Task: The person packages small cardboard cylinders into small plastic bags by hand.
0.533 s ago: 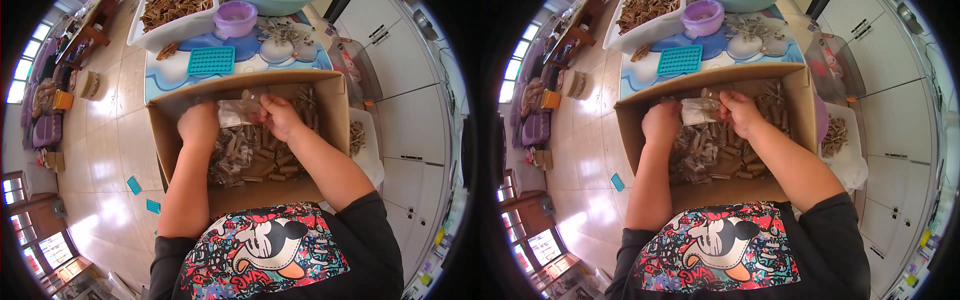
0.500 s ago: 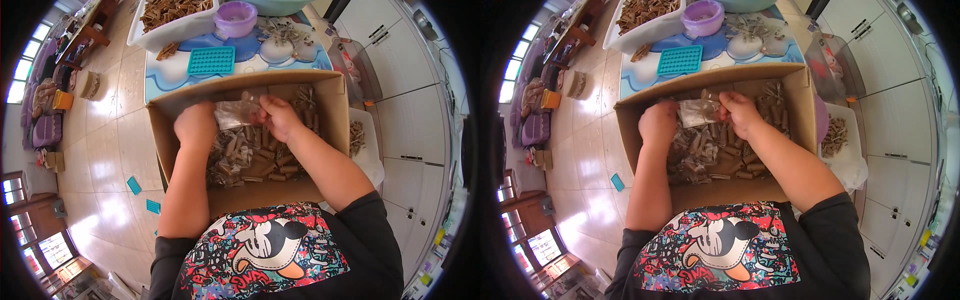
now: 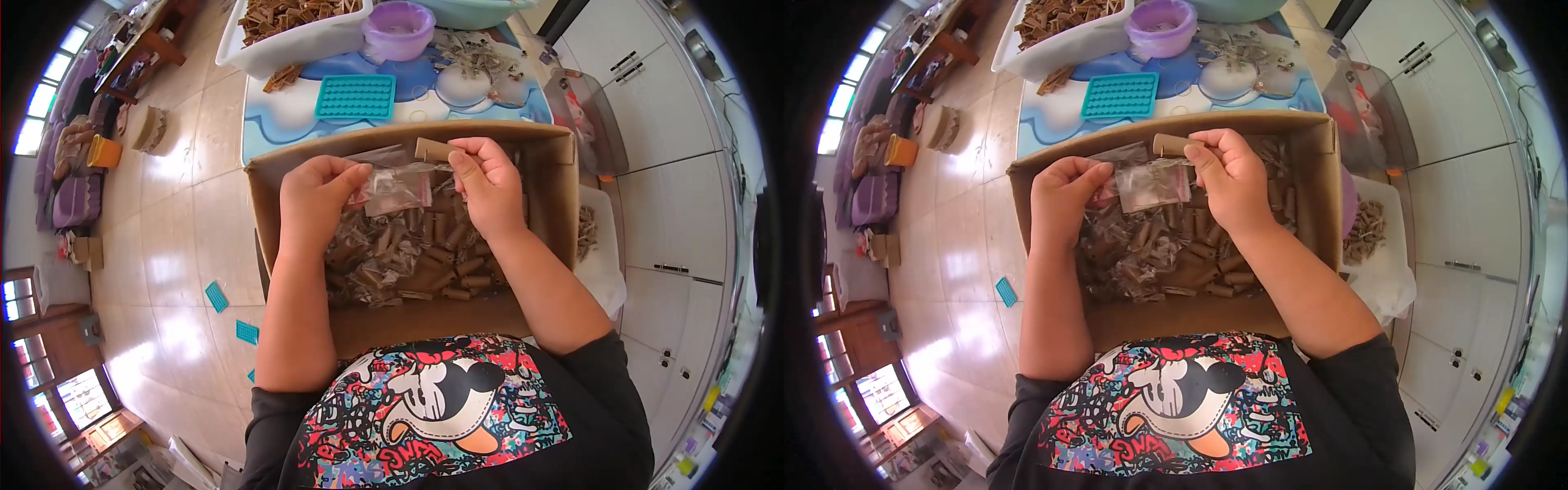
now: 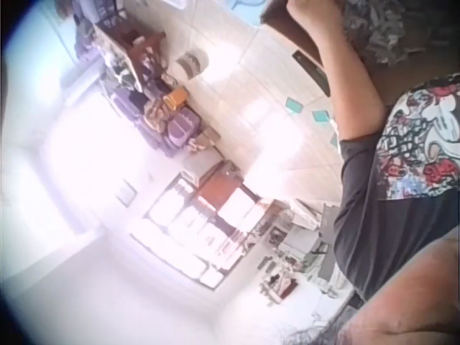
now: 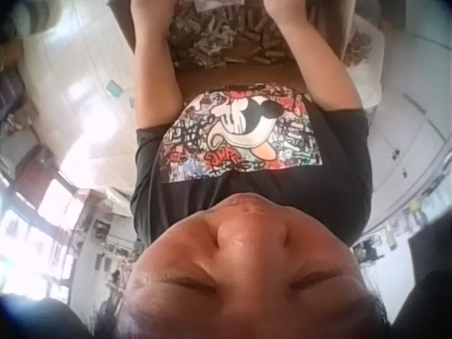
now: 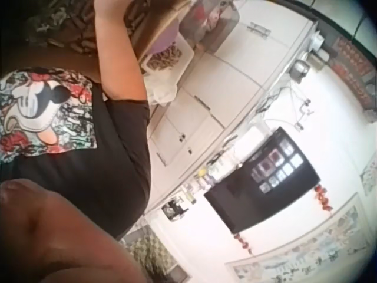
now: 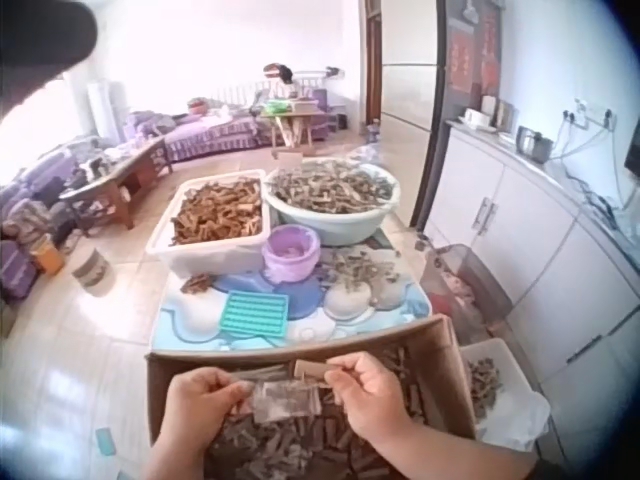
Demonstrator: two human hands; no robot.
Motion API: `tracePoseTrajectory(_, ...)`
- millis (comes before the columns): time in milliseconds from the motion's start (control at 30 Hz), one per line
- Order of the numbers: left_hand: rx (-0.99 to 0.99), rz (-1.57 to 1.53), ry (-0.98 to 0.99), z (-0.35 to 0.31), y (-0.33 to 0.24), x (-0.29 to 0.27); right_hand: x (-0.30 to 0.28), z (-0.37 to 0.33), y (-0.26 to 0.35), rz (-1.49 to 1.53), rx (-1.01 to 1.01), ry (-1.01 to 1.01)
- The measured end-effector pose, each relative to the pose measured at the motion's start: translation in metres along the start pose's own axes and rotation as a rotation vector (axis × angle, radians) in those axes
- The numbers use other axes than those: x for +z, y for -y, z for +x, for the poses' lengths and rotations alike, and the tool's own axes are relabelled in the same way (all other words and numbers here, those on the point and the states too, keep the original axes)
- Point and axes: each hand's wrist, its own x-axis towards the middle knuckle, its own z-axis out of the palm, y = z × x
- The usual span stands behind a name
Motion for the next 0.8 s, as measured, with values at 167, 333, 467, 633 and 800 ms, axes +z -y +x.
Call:
tracePoseTrajectory(167,0.103,-0.055,0.044,-0.001,0.002,0.002,-0.001,0.0,0.007,-0.08,0.034,0.027)
tracePoseTrajectory(333,0.069,-0.015,0.173,-0.001,0.006,0.007,-0.007,0.003,0.006,0.081,0.127,0.207)
tracePoseTrajectory(467,-0.017,-0.028,0.376,-0.002,0.009,0.008,-0.01,0.004,0.012,0.004,0.19,0.282)
tracePoseTrajectory(633,-0.142,0.005,0.507,-0.001,0.015,0.009,-0.014,0.003,0.013,-0.162,0.111,0.419)
tracePoseTrajectory(800,-0.264,-0.052,0.637,0.0,0.017,0.012,-0.024,0.004,0.015,-0.291,0.051,0.47)
